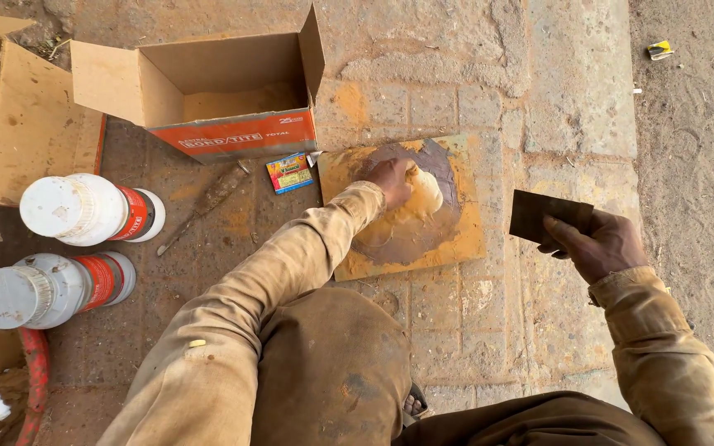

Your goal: Mixing filler paste with hardener and wood dust on a mixing board.

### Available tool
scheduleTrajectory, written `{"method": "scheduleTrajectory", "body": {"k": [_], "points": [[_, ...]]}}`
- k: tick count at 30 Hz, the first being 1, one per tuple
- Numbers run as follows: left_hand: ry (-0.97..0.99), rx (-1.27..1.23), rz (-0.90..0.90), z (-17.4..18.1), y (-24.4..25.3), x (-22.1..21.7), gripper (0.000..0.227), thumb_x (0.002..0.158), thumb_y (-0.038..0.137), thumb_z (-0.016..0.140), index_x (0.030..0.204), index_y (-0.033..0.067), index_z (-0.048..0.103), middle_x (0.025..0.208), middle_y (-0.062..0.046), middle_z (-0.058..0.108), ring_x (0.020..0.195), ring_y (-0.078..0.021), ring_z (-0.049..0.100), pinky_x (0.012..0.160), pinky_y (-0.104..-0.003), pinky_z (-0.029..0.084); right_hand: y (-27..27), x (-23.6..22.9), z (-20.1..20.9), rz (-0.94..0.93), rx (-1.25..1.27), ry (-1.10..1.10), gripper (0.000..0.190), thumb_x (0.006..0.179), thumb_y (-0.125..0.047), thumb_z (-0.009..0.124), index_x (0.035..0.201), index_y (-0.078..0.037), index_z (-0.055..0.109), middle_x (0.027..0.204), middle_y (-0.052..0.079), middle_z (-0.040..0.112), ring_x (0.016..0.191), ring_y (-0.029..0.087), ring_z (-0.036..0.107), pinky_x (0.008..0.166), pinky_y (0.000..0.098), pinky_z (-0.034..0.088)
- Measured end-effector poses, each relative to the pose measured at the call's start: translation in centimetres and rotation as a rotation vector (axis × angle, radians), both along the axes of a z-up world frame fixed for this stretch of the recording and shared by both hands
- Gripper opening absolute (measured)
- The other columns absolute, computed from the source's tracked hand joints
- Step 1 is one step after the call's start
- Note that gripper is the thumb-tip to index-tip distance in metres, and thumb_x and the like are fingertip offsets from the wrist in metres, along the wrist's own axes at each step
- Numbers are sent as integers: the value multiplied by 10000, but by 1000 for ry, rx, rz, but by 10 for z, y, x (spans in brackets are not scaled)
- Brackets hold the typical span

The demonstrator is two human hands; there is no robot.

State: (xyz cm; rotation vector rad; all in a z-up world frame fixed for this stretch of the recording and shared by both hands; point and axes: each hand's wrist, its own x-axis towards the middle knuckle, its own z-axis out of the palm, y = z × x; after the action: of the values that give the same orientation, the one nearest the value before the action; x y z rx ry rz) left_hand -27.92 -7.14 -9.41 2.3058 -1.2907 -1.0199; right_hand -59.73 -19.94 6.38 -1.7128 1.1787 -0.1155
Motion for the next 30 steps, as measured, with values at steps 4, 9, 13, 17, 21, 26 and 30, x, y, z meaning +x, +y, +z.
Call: {"method": "scheduleTrajectory", "body": {"k": [4, 9, 13, 17, 21, 26, 30], "points": [[33, -216, 17, -14, 3, 6, 562, 874, 204, 679, 1357, -25, 505, 1295, -282, 609, 1147, -406, 632, 925, -464, 510, -1, -2, -1, -7, 1, -8, 370, 958, -223, 698, 1252, 1, 713, 976, 152, 776, 811, 228, 753, 711, 364, 599], [185, -152, 239, 54, 51, 18, 535, 975, 364, 603, 1387, 28, 541, 1300, -208, 652, 1078, -280, 721, 955, -396, 563, -7, -1, -20, -8, -14, -4, 368, 958, -216, 698, 1253, 4, 709, 998, 156, 773, 828, 233, 755, 709, 376, 593], [137, -282, 345, 78, 119, 17, 478, 977, 372, 595, 1285, 11, 649, 1173, -185, 747, 984, -251, 770, 884, -362, 595, -15, 19, -47, 211, -190, 65, 342, 944, -191, 684, 1234, -17, 732, 1067, 141, 786, 932, 243, 745, 839, 366, 582], [132, -152, 413, 62, 210, 23, 454, 988, 349, 608, 1291, 14, 652, 1162, -205, 737, 991, -271, 742, 858, -373, 596, 19, 75, -58, 476, -373, 277, 316, 952, -235, 650, 1221, -109, 758, 1067, 133, 788, 886, 242, 731, 830, 377, 569], [25, -207, 532, 87, 269, 22, 402, 955, 312, 650, 1219, 11, 688, 1123, -203, 742, 978, -274, 742, 840, -376, 582, 34, 124, -74, 595, -215, 176, 312, 964, -223, 608, 1225, -110, 736, 996, 123, 795, 863, 206, 726, 815, 356, 564], [-246, -425, 552, 193, 257, 57, 235, 976, 230, 644, 1093, 37, 711, 972, -162, 736, 830, -303, 732, 751, -392, 571, 21, 162, -100, 616, -117, -198, 310, 933, -113, 615, 1208, -6, 713, 1047, 103, 789, 936, 147, 698, 855, 304, 549], [-421, -635, 438, 219, 177, 120, 211, 992, 255, 690, 1007, 45, 694, 937, -122, 732, 822, -289, 705, 741, -423, 552, 14, 158, -92, 530, -90, -223, 291, 947, -98, 652, 1190, 52, 709, 1041, 129, 777, 936, 159, 678, 842, 309, 542]]}}
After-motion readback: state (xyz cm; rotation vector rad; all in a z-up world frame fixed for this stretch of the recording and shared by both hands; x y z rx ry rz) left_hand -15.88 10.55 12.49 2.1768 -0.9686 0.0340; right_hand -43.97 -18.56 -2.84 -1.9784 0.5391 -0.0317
